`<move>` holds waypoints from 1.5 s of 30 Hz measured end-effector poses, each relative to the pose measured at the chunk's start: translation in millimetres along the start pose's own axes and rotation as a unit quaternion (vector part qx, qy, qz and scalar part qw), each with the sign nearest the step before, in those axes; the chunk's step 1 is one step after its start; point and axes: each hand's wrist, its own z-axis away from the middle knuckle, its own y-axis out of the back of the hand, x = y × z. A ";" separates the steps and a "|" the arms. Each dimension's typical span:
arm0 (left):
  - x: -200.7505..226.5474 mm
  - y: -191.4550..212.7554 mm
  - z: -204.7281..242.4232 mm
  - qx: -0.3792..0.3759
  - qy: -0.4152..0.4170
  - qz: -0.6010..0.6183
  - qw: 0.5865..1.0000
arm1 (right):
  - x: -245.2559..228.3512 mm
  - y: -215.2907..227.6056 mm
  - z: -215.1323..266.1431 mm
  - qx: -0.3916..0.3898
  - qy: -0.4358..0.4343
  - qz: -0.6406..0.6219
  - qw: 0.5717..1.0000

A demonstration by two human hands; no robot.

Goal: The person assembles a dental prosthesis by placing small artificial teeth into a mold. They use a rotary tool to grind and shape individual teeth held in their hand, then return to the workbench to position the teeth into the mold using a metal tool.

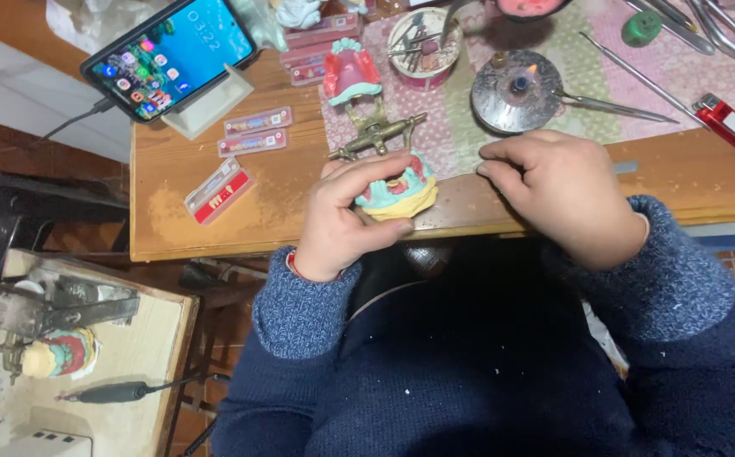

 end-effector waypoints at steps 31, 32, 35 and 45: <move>-7.5 4.7 7.0 0.015 -0.027 -0.027 0.999 | -79.2 27.7 -112.2 -0.359 0.070 -0.043 0.930; -8.5 4.2 7.0 0.014 -0.027 -0.027 0.999 | -80.8 28.0 -112.3 -0.359 0.070 -0.043 0.930; -10.0 3.7 7.0 0.012 -0.020 -0.028 0.999 | -88.3 30.9 -113.5 -0.356 0.080 -0.029 0.931; -8.0 4.3 4.4 0.002 -0.024 -0.026 0.999 | -90.2 32.1 -112.5 -0.382 0.079 -0.016 0.920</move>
